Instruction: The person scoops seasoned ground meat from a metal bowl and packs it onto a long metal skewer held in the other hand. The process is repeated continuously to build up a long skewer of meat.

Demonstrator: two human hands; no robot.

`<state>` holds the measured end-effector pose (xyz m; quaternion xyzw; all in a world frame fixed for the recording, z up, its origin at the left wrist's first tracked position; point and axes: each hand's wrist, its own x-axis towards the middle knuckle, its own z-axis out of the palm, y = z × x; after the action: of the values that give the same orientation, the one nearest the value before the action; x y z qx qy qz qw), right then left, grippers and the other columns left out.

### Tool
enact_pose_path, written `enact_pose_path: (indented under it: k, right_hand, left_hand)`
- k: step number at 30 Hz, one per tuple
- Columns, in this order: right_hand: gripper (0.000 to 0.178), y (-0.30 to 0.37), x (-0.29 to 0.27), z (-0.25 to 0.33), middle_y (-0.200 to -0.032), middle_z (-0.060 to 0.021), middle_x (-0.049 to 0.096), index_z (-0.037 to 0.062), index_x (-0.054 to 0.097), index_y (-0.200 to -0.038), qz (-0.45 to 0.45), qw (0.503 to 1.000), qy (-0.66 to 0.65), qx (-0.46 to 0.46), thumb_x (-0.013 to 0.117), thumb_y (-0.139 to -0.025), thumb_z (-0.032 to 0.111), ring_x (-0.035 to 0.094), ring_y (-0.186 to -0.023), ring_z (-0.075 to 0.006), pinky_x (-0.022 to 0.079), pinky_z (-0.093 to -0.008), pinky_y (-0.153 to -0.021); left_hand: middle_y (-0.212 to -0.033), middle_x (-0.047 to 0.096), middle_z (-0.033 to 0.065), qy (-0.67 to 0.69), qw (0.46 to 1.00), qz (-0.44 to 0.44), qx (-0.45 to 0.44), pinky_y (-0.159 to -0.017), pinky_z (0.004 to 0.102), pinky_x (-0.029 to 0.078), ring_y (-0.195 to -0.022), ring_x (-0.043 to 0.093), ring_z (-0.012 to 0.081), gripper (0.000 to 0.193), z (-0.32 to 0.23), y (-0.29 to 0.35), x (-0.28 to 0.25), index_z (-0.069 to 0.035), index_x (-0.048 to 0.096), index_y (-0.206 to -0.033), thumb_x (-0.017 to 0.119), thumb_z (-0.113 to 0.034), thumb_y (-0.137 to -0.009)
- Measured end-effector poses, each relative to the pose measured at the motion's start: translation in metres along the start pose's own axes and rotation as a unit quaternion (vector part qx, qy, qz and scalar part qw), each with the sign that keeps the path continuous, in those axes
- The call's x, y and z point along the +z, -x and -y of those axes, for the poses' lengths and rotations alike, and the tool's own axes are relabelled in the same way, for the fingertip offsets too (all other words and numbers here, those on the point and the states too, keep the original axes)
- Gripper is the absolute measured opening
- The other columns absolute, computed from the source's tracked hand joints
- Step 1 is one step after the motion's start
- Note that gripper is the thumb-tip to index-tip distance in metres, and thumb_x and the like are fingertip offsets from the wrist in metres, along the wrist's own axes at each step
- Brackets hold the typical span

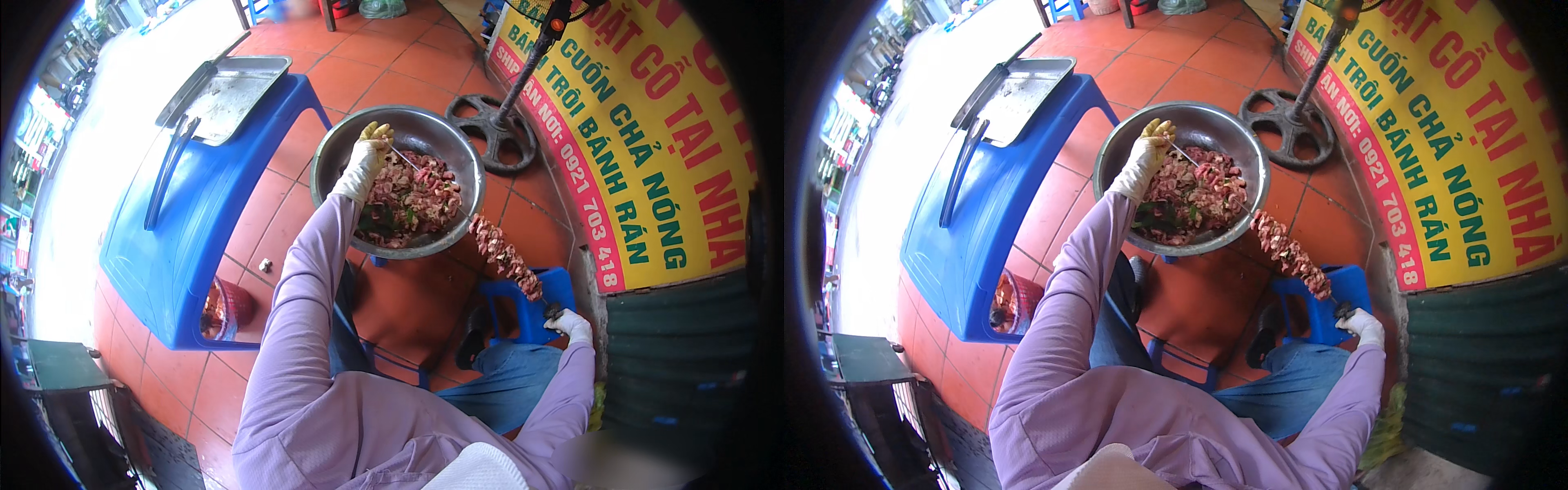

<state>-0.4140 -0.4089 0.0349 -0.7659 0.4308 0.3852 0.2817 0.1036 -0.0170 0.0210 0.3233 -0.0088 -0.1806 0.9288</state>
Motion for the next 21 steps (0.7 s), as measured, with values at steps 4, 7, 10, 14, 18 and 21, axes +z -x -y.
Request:
enact_pose_path:
  k: [4,7,10,14,18,21]
  right_hand:
    - [0.029,-0.009,0.004,-0.014,-0.067,-0.0037,0.06,0.0089,0.063,-0.081,-0.033,0.999,-0.011,0.006,0.081,-0.069,0.029,0.052,-0.057,-0.0129,0.044,-0.031,-0.054]
    - [0.031,-0.011,0.003,-0.01,-0.067,-0.0042,0.06,0.0091,0.063,-0.082,-0.021,1.0,-0.011,0.002,0.082,-0.068,0.029,0.053,-0.057,-0.0134,0.044,-0.0314,-0.054]
    - [0.03,-0.015,0.002,-0.019,-0.067,-0.0043,0.06,0.0094,0.062,-0.081,-0.001,1.0,-0.013,0.002,0.081,-0.068,0.028,0.053,-0.056,-0.0136,0.044,-0.0318,-0.053]
    - [0.028,-0.012,0.001,-0.01,-0.066,-0.0044,0.06,0.0097,0.063,-0.079,-0.001,1.0,-0.014,-0.003,0.081,-0.068,0.028,0.052,-0.055,-0.0135,0.043,-0.0323,-0.052]
    - [0.03,-0.011,0.001,-0.01,-0.067,-0.004,0.06,0.0096,0.062,-0.081,0.001,1.0,0.003,0.01,0.082,-0.068,0.027,0.051,-0.054,-0.0132,0.043,-0.0324,-0.051]
    - [0.032,-0.013,0.002,-0.015,-0.067,-0.0035,0.06,0.0091,0.06,-0.084,-0.015,1.0,-0.011,0.021,0.082,-0.068,0.026,0.051,-0.054,-0.0127,0.043,-0.0322,-0.051]
  left_hand:
    - [-0.13,0.045,0.0233,0.048,0.998,0.01,-0.038,-0.097,0.0444,0.044,-0.113,0.051,0.0359,0.064,-0.003,0.005,0.005,-0.002,0.031,-0.132,0.033,0.019,-0.071]
    - [-0.126,0.048,0.0238,0.085,0.995,0.029,-0.051,-0.092,0.0447,0.047,-0.107,0.054,0.035,0.066,-0.011,0.01,0.006,-0.001,0.031,-0.132,0.034,0.018,-0.069]
    - [-0.124,0.05,0.0239,0.062,0.996,0.045,-0.044,-0.09,0.0445,0.048,-0.105,0.056,0.034,0.068,-0.008,0.009,0.009,-0.002,0.031,-0.133,0.035,0.019,-0.068]
    - [-0.123,0.051,0.0233,0.008,0.999,0.033,-0.021,-0.09,0.0419,0.048,-0.103,0.057,0.0321,0.068,-0.009,0.007,0.002,-0.002,0.031,-0.133,0.036,0.021,-0.069]
    - [-0.115,0.058,0.0196,-0.038,0.998,0.048,0.011,-0.091,0.0371,0.048,-0.098,0.058,0.0268,0.064,-0.005,0.007,0.006,-0.001,0.036,-0.131,0.037,0.021,-0.071]
    - [-0.11,0.061,0.0154,-0.134,0.986,0.073,0.071,-0.093,0.0335,0.045,-0.094,0.057,0.0197,0.064,-0.001,0.011,0.013,-0.001,0.04,-0.131,0.035,0.02,-0.071]
